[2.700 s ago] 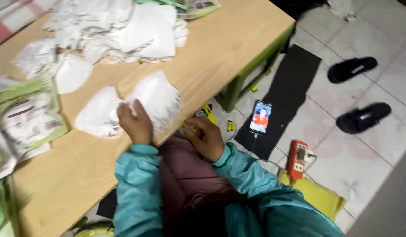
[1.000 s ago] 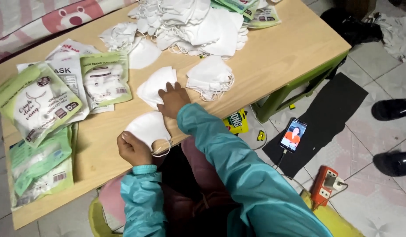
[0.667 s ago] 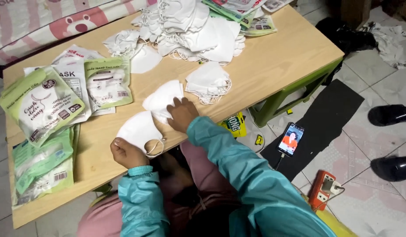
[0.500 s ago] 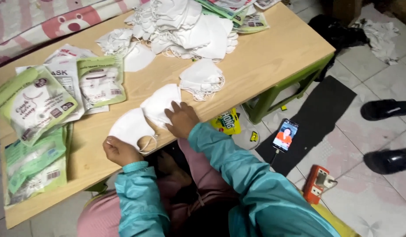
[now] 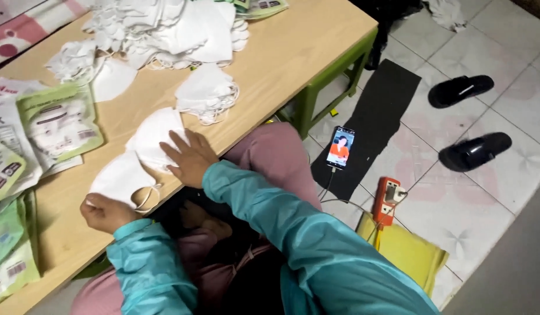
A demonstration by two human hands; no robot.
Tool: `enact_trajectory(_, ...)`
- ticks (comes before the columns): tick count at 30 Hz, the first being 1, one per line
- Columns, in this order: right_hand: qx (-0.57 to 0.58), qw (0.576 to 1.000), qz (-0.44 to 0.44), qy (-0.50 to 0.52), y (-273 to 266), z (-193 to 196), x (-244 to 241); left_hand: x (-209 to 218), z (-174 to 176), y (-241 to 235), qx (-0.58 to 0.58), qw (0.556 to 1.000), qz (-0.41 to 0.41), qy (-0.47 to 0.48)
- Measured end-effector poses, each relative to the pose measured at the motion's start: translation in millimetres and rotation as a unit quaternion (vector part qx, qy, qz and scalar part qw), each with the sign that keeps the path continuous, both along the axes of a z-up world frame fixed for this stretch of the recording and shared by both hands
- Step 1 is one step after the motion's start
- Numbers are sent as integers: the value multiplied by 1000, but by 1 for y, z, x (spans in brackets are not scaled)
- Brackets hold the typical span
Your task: Manually folding and stacking white face masks on a wooden table.
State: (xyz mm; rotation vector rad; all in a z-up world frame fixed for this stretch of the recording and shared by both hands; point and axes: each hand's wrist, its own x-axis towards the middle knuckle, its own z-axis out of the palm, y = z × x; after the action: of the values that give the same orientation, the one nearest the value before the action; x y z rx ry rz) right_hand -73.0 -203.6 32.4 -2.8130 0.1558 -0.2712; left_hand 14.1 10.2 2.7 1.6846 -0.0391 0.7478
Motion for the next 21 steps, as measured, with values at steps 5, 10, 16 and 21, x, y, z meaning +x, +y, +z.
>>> enact_trajectory(5,3,1000,1,-15,-2,4,-1,-3,10,-4,-11,999,5,33)
enact_trajectory(10,8,999,1,36,-1,21,3,4,5,1,-26,998,0,60)
enact_trajectory(16,-1,997,-10,77,0,33,24,38,-6,18,-33,995,-16,93)
enact_trajectory(21,9,971,51,232,-21,80,64,105,3,59,99,994,-28,29)
